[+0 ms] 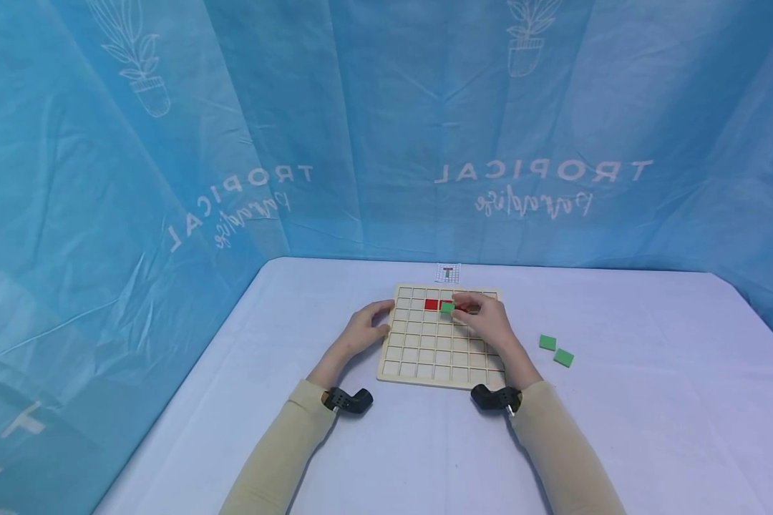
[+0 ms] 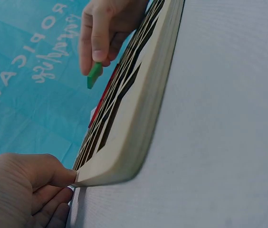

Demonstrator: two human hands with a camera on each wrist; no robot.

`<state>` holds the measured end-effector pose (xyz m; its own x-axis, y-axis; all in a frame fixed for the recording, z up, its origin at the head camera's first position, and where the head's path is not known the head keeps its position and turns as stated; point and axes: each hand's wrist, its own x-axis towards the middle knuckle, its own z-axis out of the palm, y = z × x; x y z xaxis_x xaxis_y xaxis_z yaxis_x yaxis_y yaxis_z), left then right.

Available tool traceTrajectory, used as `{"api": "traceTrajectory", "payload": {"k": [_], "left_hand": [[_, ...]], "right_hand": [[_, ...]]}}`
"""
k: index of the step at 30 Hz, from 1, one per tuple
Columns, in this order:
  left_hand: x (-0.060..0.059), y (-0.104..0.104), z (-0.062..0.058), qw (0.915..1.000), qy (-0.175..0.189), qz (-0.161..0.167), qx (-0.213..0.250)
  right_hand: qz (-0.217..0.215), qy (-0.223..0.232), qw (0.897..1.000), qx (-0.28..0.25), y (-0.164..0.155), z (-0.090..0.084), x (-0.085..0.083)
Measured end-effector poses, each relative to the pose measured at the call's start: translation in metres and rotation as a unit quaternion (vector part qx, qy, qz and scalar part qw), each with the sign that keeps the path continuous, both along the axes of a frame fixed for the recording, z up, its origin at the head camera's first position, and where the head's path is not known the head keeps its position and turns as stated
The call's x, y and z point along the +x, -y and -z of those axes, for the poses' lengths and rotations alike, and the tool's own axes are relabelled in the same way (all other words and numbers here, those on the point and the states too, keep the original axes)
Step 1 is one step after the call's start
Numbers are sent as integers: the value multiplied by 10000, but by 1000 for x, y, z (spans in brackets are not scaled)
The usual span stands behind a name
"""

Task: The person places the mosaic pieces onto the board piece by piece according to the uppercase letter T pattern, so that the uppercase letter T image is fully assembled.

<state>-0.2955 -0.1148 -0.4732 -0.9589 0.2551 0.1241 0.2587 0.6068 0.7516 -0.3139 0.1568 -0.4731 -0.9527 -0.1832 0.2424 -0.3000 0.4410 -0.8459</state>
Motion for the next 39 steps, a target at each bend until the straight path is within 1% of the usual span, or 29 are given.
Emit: {"api": "traceTrajectory", "payload": {"k": [4,11,17,24,33,36,39], "left_hand": [[1,0,0,10000,-5,19,35],[0,0,-1,10000,10,20,35],[-1,1,0,10000,2,37,67],[1,-1,0,10000,27,21,55],[1,-1,0,10000,45,-2,54],[0,-1,0,10000,41,-9,67],[0,-1,0,10000,25,-9,55]], "right_hand": [[-42,-236,9994,235,0,4,0],[-383,-573,9964,496,1,7,-1],[-400,-865,9925,761,2,7,-1],[-372,-830,9925,810,2,8,0],[-373,-927,9905,947,2,9,0],[-352,-837,9916,925,2,6,0],[-219,-678,9948,728,2,-2,1]]}}
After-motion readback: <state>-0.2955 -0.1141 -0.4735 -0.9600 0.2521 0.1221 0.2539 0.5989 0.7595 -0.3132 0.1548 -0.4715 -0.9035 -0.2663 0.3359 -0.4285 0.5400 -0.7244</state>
